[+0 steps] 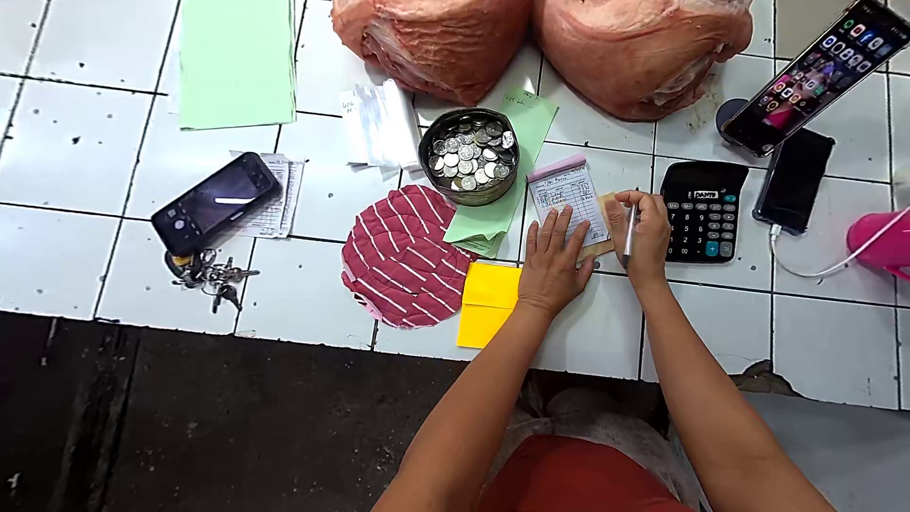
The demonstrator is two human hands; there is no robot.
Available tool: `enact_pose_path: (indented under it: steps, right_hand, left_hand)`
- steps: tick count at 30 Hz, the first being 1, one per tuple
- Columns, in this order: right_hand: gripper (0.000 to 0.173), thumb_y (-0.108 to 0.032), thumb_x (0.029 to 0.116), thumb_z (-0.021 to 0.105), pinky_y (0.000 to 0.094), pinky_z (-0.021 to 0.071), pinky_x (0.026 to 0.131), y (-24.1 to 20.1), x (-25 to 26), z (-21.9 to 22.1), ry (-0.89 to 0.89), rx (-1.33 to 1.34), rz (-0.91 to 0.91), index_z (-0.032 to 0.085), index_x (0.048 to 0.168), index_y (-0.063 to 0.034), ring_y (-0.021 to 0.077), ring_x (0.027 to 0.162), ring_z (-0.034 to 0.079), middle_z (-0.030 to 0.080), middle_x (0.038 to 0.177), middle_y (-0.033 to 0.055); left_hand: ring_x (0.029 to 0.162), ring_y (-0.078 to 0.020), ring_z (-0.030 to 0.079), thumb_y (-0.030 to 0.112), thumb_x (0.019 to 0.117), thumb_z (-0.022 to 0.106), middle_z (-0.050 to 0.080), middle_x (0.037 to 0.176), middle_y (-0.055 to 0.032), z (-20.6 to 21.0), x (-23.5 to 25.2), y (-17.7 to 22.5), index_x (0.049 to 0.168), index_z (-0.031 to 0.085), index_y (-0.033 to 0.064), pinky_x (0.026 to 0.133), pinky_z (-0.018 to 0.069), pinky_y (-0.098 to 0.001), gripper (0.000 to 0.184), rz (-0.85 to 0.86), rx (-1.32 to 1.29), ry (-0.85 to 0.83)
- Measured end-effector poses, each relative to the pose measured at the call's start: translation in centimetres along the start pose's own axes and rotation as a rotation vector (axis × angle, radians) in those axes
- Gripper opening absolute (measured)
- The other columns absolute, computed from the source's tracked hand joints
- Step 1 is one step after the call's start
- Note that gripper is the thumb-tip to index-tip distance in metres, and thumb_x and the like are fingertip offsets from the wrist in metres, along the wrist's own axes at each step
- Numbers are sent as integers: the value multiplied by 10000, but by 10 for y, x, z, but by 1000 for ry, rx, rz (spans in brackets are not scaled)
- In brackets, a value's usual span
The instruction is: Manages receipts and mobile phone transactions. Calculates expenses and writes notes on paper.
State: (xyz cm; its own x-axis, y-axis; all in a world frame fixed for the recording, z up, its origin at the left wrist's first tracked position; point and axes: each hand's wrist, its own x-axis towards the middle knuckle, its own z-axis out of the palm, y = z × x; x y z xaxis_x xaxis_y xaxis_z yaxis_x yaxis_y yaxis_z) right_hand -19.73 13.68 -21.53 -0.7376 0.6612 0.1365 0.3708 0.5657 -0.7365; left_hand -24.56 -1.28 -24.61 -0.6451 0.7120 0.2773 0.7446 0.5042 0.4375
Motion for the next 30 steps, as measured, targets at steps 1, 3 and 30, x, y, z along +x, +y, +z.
enact_pose_path:
  steps: [1, 3, 30]
  right_hand:
    - [427, -342, 1093, 445, 458, 514, 872, 1, -1, 0, -12, 54, 0, 697, 1168, -6, 284, 984, 634, 661, 1072, 176]
    - [464, -306, 1115, 333, 364, 549, 805, 2, -1, 0, -43, 145, 16, 679, 1209, -11, 175, 881, 665, 699, 1028, 132]
    - [243, 20, 815, 445, 141, 317, 484, 15, 14, 36, 185, 426, -113, 403, 671, -170, -37, 493, 370, 376, 572, -113]
  left_hand:
    - [1424, -375, 474, 375, 960, 620, 537, 1504, -174, 0, 0, 0, 1345, 674, 126, 1172, 318, -589, 462, 4, -5, -15]
    - [1388, -357, 519, 354, 976, 606, 581, 1465, -148, 0, -1, -1, 1299, 707, 134, 1166, 335, -574, 403, 10, -10, -33]
    - [1272, -362, 609, 309, 985, 609, 675, 1328, -135, -2, -2, -2, 1195, 767, 190, 1128, 375, -589, 288, 58, -34, -37]
